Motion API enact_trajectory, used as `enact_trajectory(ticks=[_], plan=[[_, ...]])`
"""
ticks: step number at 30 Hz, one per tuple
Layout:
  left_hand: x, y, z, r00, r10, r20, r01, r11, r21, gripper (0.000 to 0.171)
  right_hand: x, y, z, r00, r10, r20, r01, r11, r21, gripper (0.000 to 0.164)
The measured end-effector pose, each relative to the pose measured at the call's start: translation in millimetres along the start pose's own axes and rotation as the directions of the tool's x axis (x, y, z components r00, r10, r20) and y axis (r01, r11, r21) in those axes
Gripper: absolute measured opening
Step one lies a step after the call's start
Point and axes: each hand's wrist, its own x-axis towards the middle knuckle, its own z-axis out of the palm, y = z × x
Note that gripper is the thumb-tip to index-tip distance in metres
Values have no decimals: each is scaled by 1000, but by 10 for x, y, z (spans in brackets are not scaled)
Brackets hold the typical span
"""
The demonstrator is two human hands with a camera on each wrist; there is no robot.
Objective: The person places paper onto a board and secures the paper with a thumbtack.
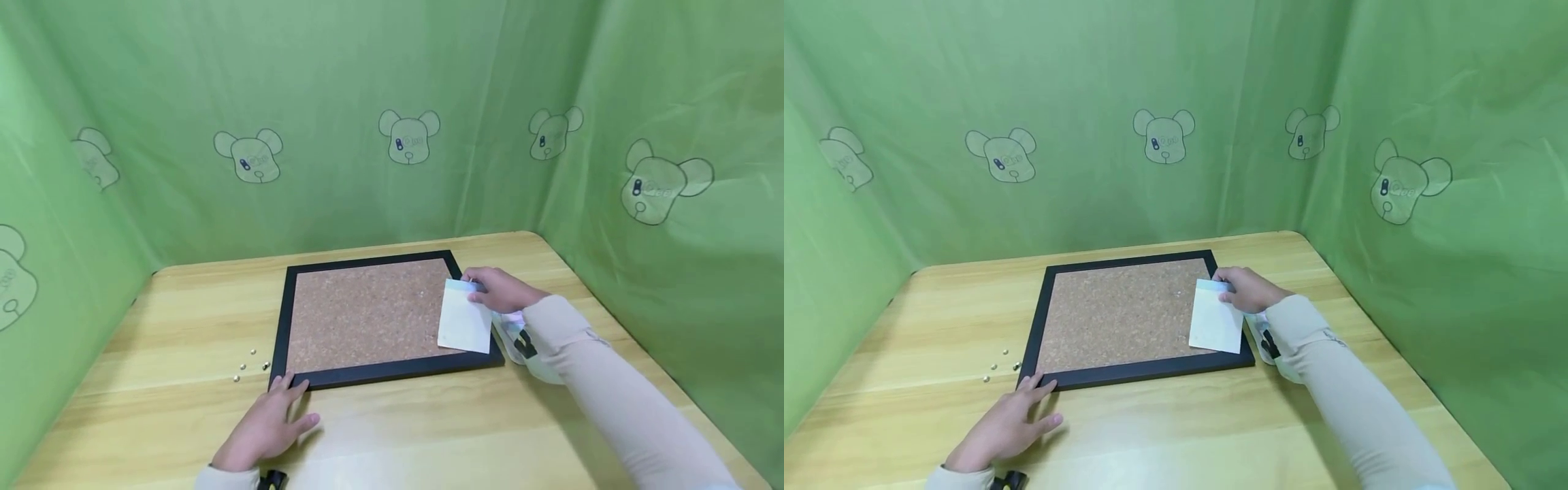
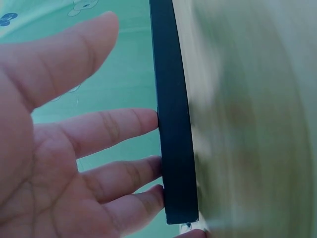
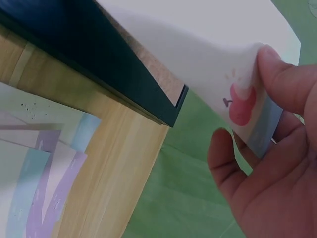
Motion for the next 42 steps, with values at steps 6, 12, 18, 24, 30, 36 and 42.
enact_trajectory(ticks=[6, 12, 18, 24, 30, 36, 42], plan=[[27, 18, -21, 1000, -19, 2, 19, 1000, -9, 70, 109, -24, 30, 1000, 2, 1, -2, 999, -43, 7], [15, 32, -46, 1000, -16, 4, 16, 1000, -12, 70, 155, -33, 105, 1000, 11, 2, -10, 996, -83, 7], [-9, 4, -65, 1000, 2, -4, -2, 1000, -5, 71, 290, -14, 197, 1000, 3, -14, -4, 993, -121, 11], [-21, -19, -31, 1000, -11, 15, 11, 1000, -14, 73, 394, 36, 327, 1000, -5, 8, 6, 987, -163, 18], [-5, -22, 11, 1000, 0, 19, 1, 1000, -21, 74, 428, 55, 377, 1000, -2, 10, 4, 976, -219, 23], [-11, -18, -7, 1000, 0, 10, 0, 1000, -15, 73, 447, 54, 412, 998, 59, 23, -51, 964, -262, 25], [-10, -15, -5, 1000, -7, 16, 7, 1000, -29, 72, 445, 101, 460, 995, 97, -31, -102, 947, -304, 30]])
